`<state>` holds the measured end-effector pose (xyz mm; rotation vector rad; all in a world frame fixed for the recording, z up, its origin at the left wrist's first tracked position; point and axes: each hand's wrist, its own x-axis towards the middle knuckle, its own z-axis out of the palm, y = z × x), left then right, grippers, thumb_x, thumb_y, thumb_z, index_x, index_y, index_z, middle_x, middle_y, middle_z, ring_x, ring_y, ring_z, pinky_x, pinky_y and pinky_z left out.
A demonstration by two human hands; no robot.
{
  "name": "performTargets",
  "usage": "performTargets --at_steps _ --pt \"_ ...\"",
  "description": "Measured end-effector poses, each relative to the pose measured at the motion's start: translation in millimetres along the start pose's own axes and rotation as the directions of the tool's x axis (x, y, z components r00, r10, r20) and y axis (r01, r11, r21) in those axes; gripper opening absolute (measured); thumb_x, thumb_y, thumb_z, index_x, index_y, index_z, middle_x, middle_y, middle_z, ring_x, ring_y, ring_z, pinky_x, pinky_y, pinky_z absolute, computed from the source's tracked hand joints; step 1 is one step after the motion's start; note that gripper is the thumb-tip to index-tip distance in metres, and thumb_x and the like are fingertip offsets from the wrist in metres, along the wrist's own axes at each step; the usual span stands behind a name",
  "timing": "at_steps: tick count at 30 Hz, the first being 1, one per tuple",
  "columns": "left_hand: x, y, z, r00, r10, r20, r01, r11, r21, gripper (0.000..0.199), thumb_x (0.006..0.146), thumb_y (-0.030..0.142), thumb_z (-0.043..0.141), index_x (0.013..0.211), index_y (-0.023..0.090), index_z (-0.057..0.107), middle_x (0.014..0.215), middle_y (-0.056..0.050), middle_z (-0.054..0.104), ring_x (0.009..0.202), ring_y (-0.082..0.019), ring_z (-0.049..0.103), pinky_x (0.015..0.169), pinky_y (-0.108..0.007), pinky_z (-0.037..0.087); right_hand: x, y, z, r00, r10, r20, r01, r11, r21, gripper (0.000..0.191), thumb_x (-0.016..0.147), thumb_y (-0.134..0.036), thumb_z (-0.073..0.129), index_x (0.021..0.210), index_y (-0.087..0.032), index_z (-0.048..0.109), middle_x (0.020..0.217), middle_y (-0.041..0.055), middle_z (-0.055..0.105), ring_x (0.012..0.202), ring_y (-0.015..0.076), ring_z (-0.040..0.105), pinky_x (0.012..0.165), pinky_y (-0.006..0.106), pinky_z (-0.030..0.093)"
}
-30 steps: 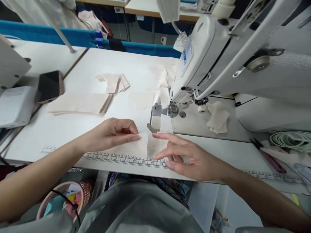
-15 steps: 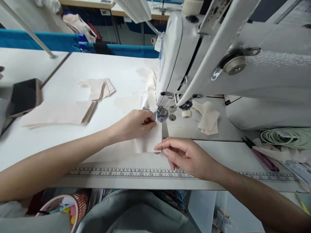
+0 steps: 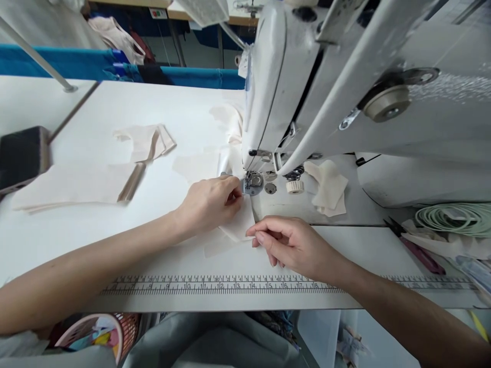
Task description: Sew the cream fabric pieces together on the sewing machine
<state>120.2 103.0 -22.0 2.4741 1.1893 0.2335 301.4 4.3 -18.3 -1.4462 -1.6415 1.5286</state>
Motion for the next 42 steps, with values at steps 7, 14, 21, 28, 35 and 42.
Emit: performTargets --at_steps 7,14,21,28,35,42 --pt "1 1 1.5 1.0 -0.029 0.011 0.029 0.999 0.014 0.009 0.082 0.024 0.05 0.078 0.018 0.056 0.075 0.0 0.064 0.062 -0.012 0.054 0.053 -0.024 0.033 2 1 -1 1.0 -0.003 0.01 0.003 0.999 -0.037 0.027 0.093 -0.032 0.046 0.097 -0.014 0.067 0.082 0.0036 0.067 0.049 0.0056 0.055 0.044 0.018 0.042" --pt "3 1 1.5 0.999 -0.041 0.015 0.041 0.999 0.016 0.008 0.082 0.024 0.051 0.078 0.018 0.055 0.075 0.001 0.064 0.062 -0.012 0.053 0.054 -0.024 0.034 1 5 -2 0.999 0.041 0.034 -0.039 0.997 -0.063 0.031 0.095 -0.037 0.045 0.099 -0.016 0.067 0.077 0.0014 0.064 0.048 0.0061 0.054 0.045 0.019 0.041" --pt "3 3 0.8 0.998 -0.047 0.034 0.045 0.998 0.045 0.01 0.083 0.025 0.05 0.078 0.018 0.055 0.075 -0.001 0.064 0.062 -0.013 0.054 0.053 -0.025 0.031 1 0 -6 1.0 -0.012 0.016 0.016 0.975 -0.22 0.029 0.096 -0.033 0.044 0.094 -0.017 0.068 0.07 -0.0009 0.061 0.048 0.0063 0.05 0.045 0.021 0.036" --pt "3 5 0.1 0.997 -0.073 0.033 0.07 0.995 0.064 0.012 0.082 0.027 0.05 0.077 0.018 0.056 0.074 -0.002 0.065 0.062 -0.014 0.056 0.052 -0.025 0.032 10 9 -10 0.88 -0.462 -0.109 0.243 0.637 -0.731 0.031 0.098 -0.024 0.038 0.103 -0.015 0.067 0.085 0.0056 0.067 0.068 0.0116 0.057 0.058 0.024 0.041" --pt "4 3 2.0 0.998 -0.064 0.03 0.062 0.997 0.052 0.014 0.083 0.029 0.049 0.08 0.018 0.058 0.076 -0.002 0.066 0.064 -0.017 0.059 0.053 -0.026 0.033 17 12 -6 0.874 -0.483 -0.05 0.103 0.285 -0.953 0.039 0.101 -0.032 0.036 0.13 -0.018 0.059 0.092 0.005 0.064 0.063 0.0102 0.054 0.049 0.024 0.034" --pt "1 -2 -6.2 0.997 -0.013 0.076 0.011 1.0 0.023 0.021 0.087 0.033 0.045 0.091 0.018 0.06 0.078 -0.002 0.067 0.066 -0.017 0.059 0.056 -0.027 0.036 19 6 2 0.909 -0.415 -0.037 0.044 0.182 -0.982 0.039 0.1 -0.033 0.037 0.128 -0.019 0.059 0.092 0.0057 0.061 0.064 0.0111 0.053 0.048 0.027 0.031"
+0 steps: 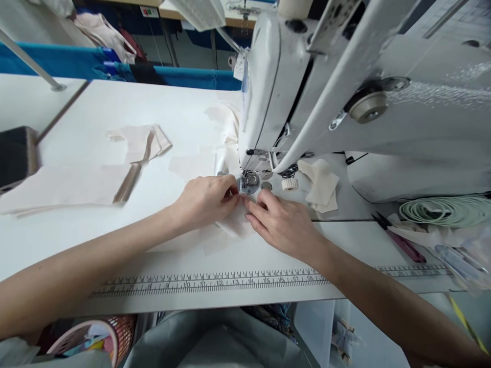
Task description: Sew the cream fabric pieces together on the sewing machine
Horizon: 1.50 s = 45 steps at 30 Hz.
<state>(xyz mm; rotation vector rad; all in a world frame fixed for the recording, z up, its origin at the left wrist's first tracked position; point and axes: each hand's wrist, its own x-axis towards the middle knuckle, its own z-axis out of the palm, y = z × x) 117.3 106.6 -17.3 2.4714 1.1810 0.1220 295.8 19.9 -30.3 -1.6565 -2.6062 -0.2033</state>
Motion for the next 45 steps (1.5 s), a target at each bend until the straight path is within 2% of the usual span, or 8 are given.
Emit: performTargets --at_steps 7,11,14,17,20,22,32,45 --pt "-27 -43 -29.5 0.983 0.003 0.182 0.03 0.983 -0.18 0.046 0.083 0.052 0.052 0.118 0.023 0.055 0.086 -0.002 0.069 0.057 -0.013 0.06 0.05 -0.024 0.039 2 -14 2 0.999 0.001 -0.047 -0.003 0.998 -0.057 0.043 0.101 -0.028 0.029 0.131 -0.013 0.056 0.095 0.008 0.063 0.064 0.0118 0.054 0.049 0.028 0.033" --pt "-49 -68 -44.2 0.984 -0.036 0.172 0.025 0.997 0.067 0.04 0.085 0.048 0.054 0.119 0.027 0.057 0.079 0.0 0.069 0.052 -0.014 0.057 0.048 -0.024 0.037 5 -12 1 1.0 0.02 -0.023 -0.02 1.0 0.007 0.041 0.101 -0.027 0.031 0.13 -0.012 0.057 0.096 0.0084 0.063 0.066 0.0124 0.055 0.049 0.029 0.034" --pt "-69 -58 -42.5 0.998 0.055 -0.04 -0.034 0.91 0.414 0.036 0.091 0.047 0.049 0.115 0.022 0.06 0.079 -0.005 0.069 0.055 -0.017 0.057 0.043 -0.025 0.027 5 -3 0 1.0 0.003 0.011 -0.004 0.997 0.071 0.04 0.098 -0.022 0.035 0.131 -0.017 0.056 0.097 0.0062 0.062 0.065 0.0111 0.053 0.047 0.026 0.032" --pt "-83 -31 -27.1 0.932 0.285 -0.222 -0.155 0.871 0.466 0.027 0.096 0.035 0.045 0.105 0.017 0.063 0.093 -0.01 0.068 0.076 -0.022 0.063 0.046 -0.026 0.037 5 4 2 0.999 -0.018 0.044 0.014 0.997 0.079 0.044 0.093 -0.016 0.037 0.134 -0.019 0.054 0.099 0.0054 0.061 0.065 0.011 0.052 0.047 0.026 0.032" --pt "-84 -8 -7.8 0.867 0.476 -0.151 -0.392 0.836 0.384 0.021 0.096 0.02 0.043 0.098 0.017 0.063 0.093 -0.007 0.068 0.081 -0.019 0.063 0.059 -0.029 0.048 4 5 3 0.998 -0.017 0.054 0.013 0.998 0.067 0.046 0.092 -0.015 0.037 0.135 -0.019 0.053 0.099 0.0059 0.061 0.064 0.0109 0.051 0.049 0.025 0.032" --pt "-80 -2 1.4 0.846 0.521 -0.112 -0.444 0.807 0.39 0.022 0.096 0.015 0.042 0.096 0.016 0.063 0.089 -0.006 0.067 0.08 -0.019 0.062 0.061 -0.03 0.049 4 4 4 0.999 -0.016 0.046 0.013 0.998 0.067 0.045 0.093 -0.016 0.036 0.135 -0.018 0.053 0.098 0.006 0.06 0.064 0.0108 0.05 0.049 0.025 0.032" --pt "-75 -5 9.9 0.833 0.547 -0.078 -0.446 0.749 0.49 0.017 0.091 0.007 0.048 0.097 0.012 0.063 0.09 -0.007 0.066 0.079 -0.021 0.06 0.06 -0.031 0.049 5 3 4 0.999 0.001 0.046 -0.004 0.998 0.06 0.045 0.092 -0.016 0.037 0.134 -0.019 0.054 0.097 0.0055 0.06 0.063 0.0112 0.05 0.05 0.026 0.032" --pt "-72 7 7.1 0.749 0.657 -0.084 -0.479 0.625 0.616 0.019 0.088 0.002 0.05 0.09 0.01 0.067 0.088 -0.007 0.07 0.072 -0.02 0.063 0.048 -0.029 0.047 4 2 4 0.999 -0.001 0.053 -0.002 0.998 0.057 0.046 0.092 -0.015 0.035 0.134 -0.018 0.054 0.097 0.0058 0.06 0.061 0.011 0.047 0.049 0.026 0.03"
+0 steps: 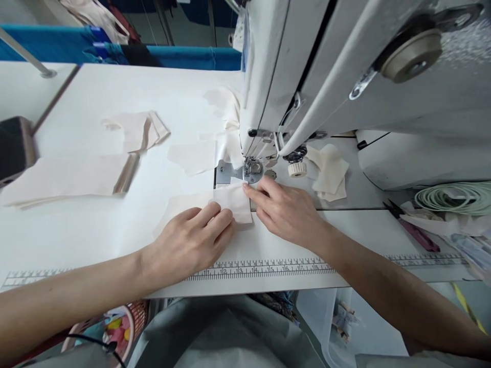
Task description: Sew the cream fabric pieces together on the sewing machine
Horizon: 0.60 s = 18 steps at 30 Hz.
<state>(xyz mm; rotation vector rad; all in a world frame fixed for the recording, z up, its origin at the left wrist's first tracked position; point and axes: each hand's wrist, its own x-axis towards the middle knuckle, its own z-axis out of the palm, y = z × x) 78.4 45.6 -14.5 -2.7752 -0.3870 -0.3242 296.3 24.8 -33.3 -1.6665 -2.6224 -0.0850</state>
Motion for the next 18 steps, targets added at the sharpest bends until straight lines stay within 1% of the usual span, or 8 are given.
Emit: performTargets --at_steps 5,11,18 --pt "-0.1 0.9 0.4 1.0 0.015 0.001 -0.015 1.0 0.017 0.022 0.088 0.001 0.047 0.087 0.011 0.067 0.09 -0.008 0.07 0.071 -0.019 0.063 0.048 -0.029 0.045 0.2 0.8 1.2 1.0 -0.015 -0.024 0.015 1.0 -0.001 0.044 0.092 -0.016 0.036 0.132 -0.018 0.056 0.096 0.0056 0.059 0.06 0.0105 0.046 0.048 0.025 0.03" --pt "-0.5 1.1 0.0 1.0 0.01 0.006 -0.01 1.0 0.025 0.022 0.088 0.001 0.048 0.087 0.012 0.067 0.09 -0.007 0.071 0.072 -0.019 0.063 0.048 -0.028 0.045 -0.3 0.9 3.2 0.998 -0.026 -0.057 0.026 1.0 -0.013 0.044 0.091 -0.014 0.038 0.131 -0.017 0.056 0.094 0.0055 0.06 0.058 0.0101 0.045 0.048 0.025 0.03" --pt "-1.6 -0.1 0.6 1.0 0.017 0.009 -0.017 1.0 0.023 0.019 0.087 0.002 0.051 0.089 0.01 0.068 0.089 -0.007 0.071 0.073 -0.02 0.064 0.051 -0.03 0.048 -0.4 1.4 4.6 0.997 -0.032 -0.074 0.03 0.999 -0.024 0.043 0.091 -0.014 0.038 0.13 -0.017 0.057 0.094 0.0048 0.06 0.059 0.0103 0.046 0.048 0.025 0.032"
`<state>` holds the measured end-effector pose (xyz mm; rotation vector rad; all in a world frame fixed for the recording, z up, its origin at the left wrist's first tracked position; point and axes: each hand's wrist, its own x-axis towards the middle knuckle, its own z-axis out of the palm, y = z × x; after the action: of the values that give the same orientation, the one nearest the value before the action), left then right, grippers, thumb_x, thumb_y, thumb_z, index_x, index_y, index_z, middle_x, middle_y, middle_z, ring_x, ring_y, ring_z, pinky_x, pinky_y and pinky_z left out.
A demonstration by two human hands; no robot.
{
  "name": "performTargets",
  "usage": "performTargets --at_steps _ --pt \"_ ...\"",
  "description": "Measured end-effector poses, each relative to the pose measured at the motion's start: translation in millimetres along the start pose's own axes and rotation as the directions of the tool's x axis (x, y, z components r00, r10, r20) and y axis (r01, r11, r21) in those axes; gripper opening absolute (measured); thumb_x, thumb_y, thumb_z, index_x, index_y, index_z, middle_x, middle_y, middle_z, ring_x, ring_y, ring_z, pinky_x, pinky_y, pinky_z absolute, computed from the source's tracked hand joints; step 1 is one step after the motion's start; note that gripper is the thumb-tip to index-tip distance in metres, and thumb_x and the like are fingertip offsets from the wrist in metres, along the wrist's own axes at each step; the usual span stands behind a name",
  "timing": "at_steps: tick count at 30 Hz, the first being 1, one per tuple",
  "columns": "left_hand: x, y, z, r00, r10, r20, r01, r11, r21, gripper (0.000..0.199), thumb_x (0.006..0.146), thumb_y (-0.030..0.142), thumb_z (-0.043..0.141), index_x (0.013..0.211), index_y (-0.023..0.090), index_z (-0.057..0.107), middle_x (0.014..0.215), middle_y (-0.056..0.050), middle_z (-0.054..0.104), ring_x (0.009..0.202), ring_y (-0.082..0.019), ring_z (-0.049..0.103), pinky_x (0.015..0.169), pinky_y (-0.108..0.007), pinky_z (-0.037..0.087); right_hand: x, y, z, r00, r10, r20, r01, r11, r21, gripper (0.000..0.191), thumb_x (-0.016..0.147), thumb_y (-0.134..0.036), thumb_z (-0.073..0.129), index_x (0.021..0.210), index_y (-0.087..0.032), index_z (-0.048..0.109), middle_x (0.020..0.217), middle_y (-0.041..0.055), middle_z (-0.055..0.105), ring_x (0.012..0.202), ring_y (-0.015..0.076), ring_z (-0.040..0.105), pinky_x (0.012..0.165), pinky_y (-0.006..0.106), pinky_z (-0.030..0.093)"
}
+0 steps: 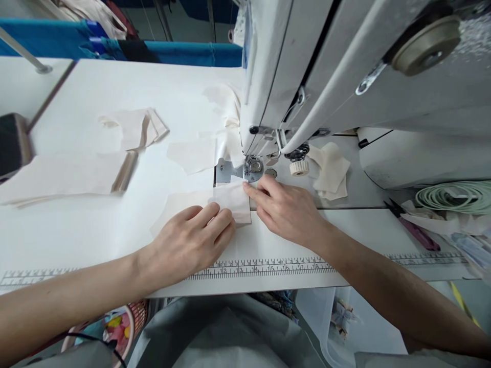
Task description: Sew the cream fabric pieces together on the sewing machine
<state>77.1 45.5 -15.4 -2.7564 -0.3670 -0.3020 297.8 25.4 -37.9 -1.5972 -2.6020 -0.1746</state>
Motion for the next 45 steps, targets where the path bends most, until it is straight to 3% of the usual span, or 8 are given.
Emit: performTargets --at_steps 11,16,28,33,37,40,43,45 --pt "2 -5 8.7 0.997 -0.07 -0.035 0.065 0.99 -0.127 0.012 0.092 0.015 0.056 0.098 0.01 0.065 0.09 -0.007 0.068 0.082 -0.022 0.064 0.059 -0.033 0.05 -1 0 1 0.998 -0.034 -0.057 0.032 0.999 -0.025 0.044 0.09 -0.012 0.039 0.129 -0.014 0.058 0.092 0.0051 0.061 0.059 0.0103 0.046 0.048 0.025 0.033" --pt "10 -14 18.2 0.995 -0.102 -0.016 0.099 0.989 -0.111 0.021 0.093 0.014 0.052 0.11 0.008 0.062 0.106 -0.01 0.068 0.092 -0.024 0.062 0.067 -0.035 0.052 0 -1 -1 0.999 -0.021 -0.046 0.021 1.0 -0.004 0.043 0.091 -0.012 0.04 0.129 -0.015 0.058 0.092 0.0049 0.061 0.06 0.0104 0.048 0.049 0.024 0.034" --pt "11 -15 23.2 0.991 -0.119 -0.059 0.111 0.986 -0.127 0.024 0.097 0.018 0.042 0.104 0.01 0.064 0.109 -0.011 0.068 0.093 -0.024 0.063 0.068 -0.035 0.051 2 1 1 1.0 0.03 -0.006 -0.029 0.994 0.105 0.041 0.093 -0.016 0.039 0.13 -0.019 0.054 0.096 0.0054 0.059 0.065 0.0116 0.05 0.052 0.027 0.035" --pt "11 -18 22.4 0.986 -0.09 -0.142 0.074 0.991 -0.114 0.025 0.097 0.019 0.041 0.106 0.01 0.063 0.11 -0.012 0.068 0.094 -0.026 0.062 0.07 -0.038 0.051 1 2 -6 0.999 0.023 0.023 -0.026 0.99 0.137 0.04 0.095 -0.019 0.038 0.133 -0.022 0.05 0.105 0.0058 0.059 0.071 0.0112 0.052 0.051 0.025 0.032" --pt "14 -17 12.9 0.982 -0.049 -0.183 0.021 0.989 -0.149 0.026 0.095 0.018 0.043 0.115 0.01 0.059 0.111 -0.013 0.068 0.097 -0.028 0.062 0.073 -0.041 0.052 -17 36 -31 0.999 0.038 0.038 -0.044 0.987 0.156 0.031 0.098 -0.02 0.037 0.119 -0.019 0.06 0.104 0.0063 0.063 0.074 0.0119 0.055 0.052 0.024 0.033" --pt "26 -7 3.7 0.985 -0.03 -0.171 -0.015 0.967 -0.255 0.026 0.095 0.016 0.045 0.117 0.011 0.057 0.113 -0.012 0.067 0.101 -0.026 0.061 0.079 -0.041 0.052 -45 79 -47 0.977 0.204 -0.056 -0.185 0.954 0.237 0.018 0.093 -0.021 0.049 0.098 -0.019 0.065 0.095 0.003 0.066 0.08 0.0131 0.058 0.064 0.025 0.04" --pt "49 8 0.1 0.988 -0.014 -0.151 -0.045 0.923 -0.382 0.025 0.096 0.014 0.042 0.115 0.011 0.058 0.112 -0.011 0.067 0.101 -0.024 0.061 0.081 -0.038 0.054 -70 114 -44 0.943 0.321 -0.092 -0.281 0.912 0.3 0.011 0.09 -0.024 0.054 0.093 -0.018 0.064 0.09 0.003 0.064 0.077 0.0137 0.059 0.069 0.026 0.043" --pt "71 16 2.2 0.99 -0.015 -0.137 -0.049 0.893 -0.448 0.024 0.096 0.014 0.04 0.111 0.01 0.059 0.109 -0.012 0.067 0.098 -0.023 0.062 0.08 -0.038 0.055 -79 125 -35 0.947 0.314 -0.071 -0.277 0.906 0.319 0.012 0.087 -0.028 0.061 0.092 -0.018 0.063 0.091 0.0027 0.063 0.078 0.0137 0.06 0.07 0.026 0.043"
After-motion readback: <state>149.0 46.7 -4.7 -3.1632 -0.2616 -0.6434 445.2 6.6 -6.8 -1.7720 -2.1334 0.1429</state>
